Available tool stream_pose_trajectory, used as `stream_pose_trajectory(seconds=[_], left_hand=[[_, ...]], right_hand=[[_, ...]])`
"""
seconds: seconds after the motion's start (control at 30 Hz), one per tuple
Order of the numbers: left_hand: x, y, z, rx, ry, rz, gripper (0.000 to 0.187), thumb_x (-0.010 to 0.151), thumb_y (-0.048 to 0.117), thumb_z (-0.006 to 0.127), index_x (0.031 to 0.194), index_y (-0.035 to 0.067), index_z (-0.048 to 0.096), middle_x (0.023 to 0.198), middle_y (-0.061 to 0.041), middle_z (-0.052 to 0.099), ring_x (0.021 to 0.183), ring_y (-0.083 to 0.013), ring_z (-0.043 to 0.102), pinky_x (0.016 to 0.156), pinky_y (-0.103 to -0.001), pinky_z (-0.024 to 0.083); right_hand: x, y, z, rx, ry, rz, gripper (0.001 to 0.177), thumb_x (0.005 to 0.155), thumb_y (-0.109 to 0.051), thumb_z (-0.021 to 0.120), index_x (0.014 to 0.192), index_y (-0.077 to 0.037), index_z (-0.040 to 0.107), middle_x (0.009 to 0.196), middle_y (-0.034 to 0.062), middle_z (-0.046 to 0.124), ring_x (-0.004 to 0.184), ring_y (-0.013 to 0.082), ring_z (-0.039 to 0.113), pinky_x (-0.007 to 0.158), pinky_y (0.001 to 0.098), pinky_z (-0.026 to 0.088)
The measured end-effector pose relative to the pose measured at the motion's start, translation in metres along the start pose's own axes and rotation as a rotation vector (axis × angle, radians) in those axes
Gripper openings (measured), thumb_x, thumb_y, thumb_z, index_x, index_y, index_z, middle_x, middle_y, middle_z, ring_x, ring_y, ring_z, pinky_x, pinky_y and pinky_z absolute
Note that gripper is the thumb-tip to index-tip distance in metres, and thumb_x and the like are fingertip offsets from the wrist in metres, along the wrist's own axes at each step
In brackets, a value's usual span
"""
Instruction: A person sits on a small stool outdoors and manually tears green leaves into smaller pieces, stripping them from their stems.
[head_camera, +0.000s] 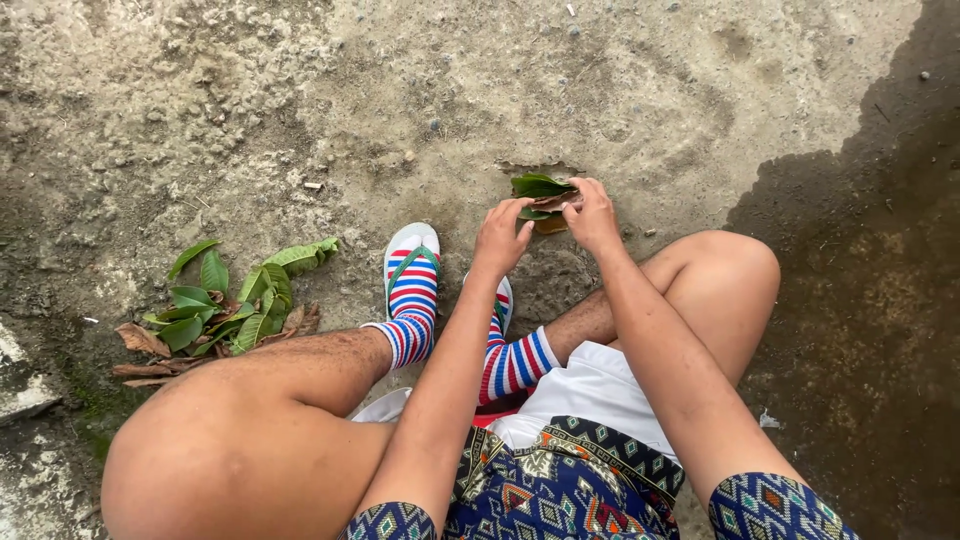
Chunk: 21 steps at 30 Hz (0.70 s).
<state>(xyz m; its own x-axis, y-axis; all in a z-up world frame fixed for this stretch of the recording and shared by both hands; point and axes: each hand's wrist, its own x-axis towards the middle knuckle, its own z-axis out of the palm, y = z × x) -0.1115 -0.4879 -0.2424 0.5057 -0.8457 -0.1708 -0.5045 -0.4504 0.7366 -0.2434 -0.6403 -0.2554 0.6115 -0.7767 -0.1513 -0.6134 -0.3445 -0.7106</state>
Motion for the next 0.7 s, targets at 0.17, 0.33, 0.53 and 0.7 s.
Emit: stream_pose_trajectory(seconds=[0.17, 0.33, 0.53, 0.7], left_hand=[[-0.002, 0.000, -0.017, -0.101, 0.044, -0.035, 0.041, 0.095, 0.020, 0.065, 0.135, 0.028, 0.060, 0.129, -0.005, 0.063, 0.120, -0.0360, 0.064, 0.102, -0.052, 0.053], [0.000, -0.009, -0.027, -0.153, 0.138, -0.029, 0.039, 0.092, 0.013, 0.068, 0.129, 0.024, 0.064, 0.118, -0.006, 0.067, 0.111, -0.0351, 0.069, 0.095, -0.051, 0.057], [-0.027, 0.007, -0.070, -0.282, 0.159, -0.117, 0.027, 0.095, 0.010, 0.061, 0.117, 0.021, 0.071, 0.095, -0.002, 0.079, 0.093, -0.0287, 0.075, 0.080, -0.042, 0.060], [-0.058, -0.013, -0.094, -0.390, 0.255, -0.330, 0.019, 0.099, 0.030, 0.058, 0.097, 0.023, 0.075, 0.060, 0.003, 0.071, 0.052, -0.0131, 0.071, 0.052, -0.028, 0.060]], right_hand=[[-0.009, -0.010, -0.006, -0.011, 0.004, -0.022, 0.045, 0.087, -0.018, 0.074, 0.132, -0.018, 0.067, 0.131, 0.0156, 0.059, 0.117, 0.0407, 0.065, 0.103, 0.0503, 0.051], [-0.015, -0.025, -0.015, -0.016, -0.015, -0.050, 0.043, 0.088, -0.018, 0.073, 0.130, -0.019, 0.067, 0.125, 0.0126, 0.062, 0.113, 0.0370, 0.068, 0.099, 0.0475, 0.054], [-0.015, -0.067, -0.016, 0.128, -0.097, 0.004, 0.038, 0.093, -0.017, 0.067, 0.132, -0.017, 0.066, 0.117, 0.0115, 0.069, 0.105, 0.0272, 0.072, 0.090, 0.0407, 0.059], [-0.006, -0.104, 0.016, 0.233, -0.128, -0.094, 0.037, 0.093, -0.020, 0.065, 0.130, -0.019, 0.066, 0.111, 0.0075, 0.074, 0.093, 0.0194, 0.075, 0.085, 0.0367, 0.060]])
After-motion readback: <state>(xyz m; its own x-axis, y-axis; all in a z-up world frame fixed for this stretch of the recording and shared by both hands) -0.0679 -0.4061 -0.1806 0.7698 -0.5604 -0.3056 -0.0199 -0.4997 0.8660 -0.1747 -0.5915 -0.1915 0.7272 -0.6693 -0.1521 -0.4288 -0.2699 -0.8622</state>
